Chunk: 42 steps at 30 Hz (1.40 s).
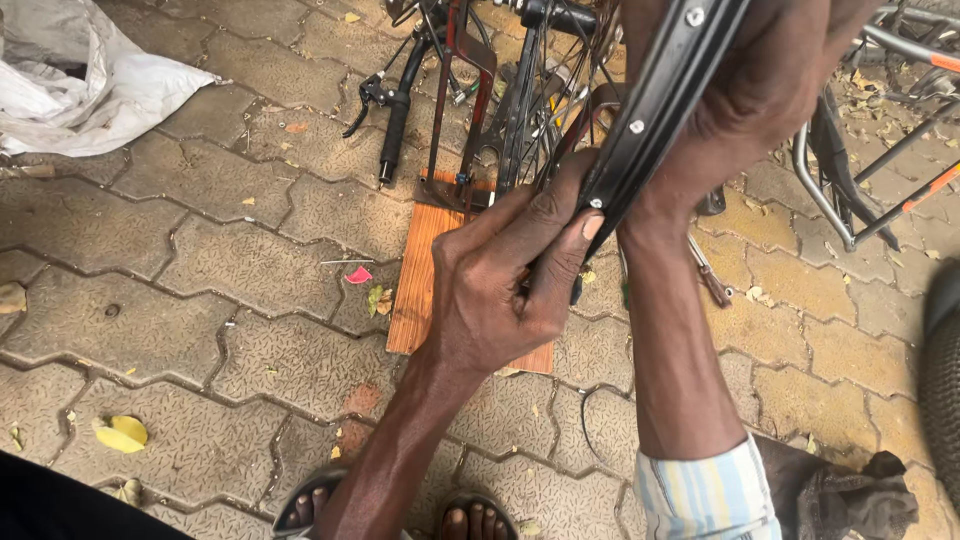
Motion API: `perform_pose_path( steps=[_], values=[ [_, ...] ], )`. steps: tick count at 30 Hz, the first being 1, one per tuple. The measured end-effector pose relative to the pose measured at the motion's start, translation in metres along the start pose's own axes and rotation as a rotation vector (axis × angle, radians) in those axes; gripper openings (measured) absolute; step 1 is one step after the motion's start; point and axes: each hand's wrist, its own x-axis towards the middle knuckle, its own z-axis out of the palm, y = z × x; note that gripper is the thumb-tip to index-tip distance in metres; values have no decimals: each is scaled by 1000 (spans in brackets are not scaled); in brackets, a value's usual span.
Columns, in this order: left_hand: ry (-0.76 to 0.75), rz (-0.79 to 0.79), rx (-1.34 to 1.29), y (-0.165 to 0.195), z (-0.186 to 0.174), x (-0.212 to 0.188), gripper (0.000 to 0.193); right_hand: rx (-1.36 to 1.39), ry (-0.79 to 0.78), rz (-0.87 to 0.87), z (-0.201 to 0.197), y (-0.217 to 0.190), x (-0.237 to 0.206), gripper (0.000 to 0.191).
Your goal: The person mounts a bicycle tire onto a wheel rim, pressing and working the tire bead over the rim edge with both hands while the wheel rests on a repair stand. They rotate the wheel and repeat the pressing motion around the rim to seat the tire.
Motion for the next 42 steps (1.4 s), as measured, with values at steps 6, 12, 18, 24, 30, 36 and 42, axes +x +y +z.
perform_pose_path(
  steps=[6, 12, 18, 24, 30, 36, 42],
  values=[
    [-15, 13, -27, -4, -2, 1, 36, 307, -480, 361, -31, 0, 36, 22],
    [-32, 10, -50, -8, 1, -1, 38, 435, -535, 165, -38, 6, 36, 20],
    [-5, 32, 23, -8, 2, 1, 35, 425, -295, 290, -23, -16, 2, 24],
    [53, 106, -78, -10, 2, 16, 50, 539, -335, 251, -42, -3, 17, 35],
    [-4, 73, 27, -1, -1, 4, 33, 506, -359, 544, -27, 3, -8, 8],
    [0, 21, 2, 2, 0, 3, 33, 707, -238, 649, -12, 13, -8, 20],
    [-20, -7, 9, 2, 0, 6, 37, 748, -309, 508, -22, 8, -7, 54]
  ],
)
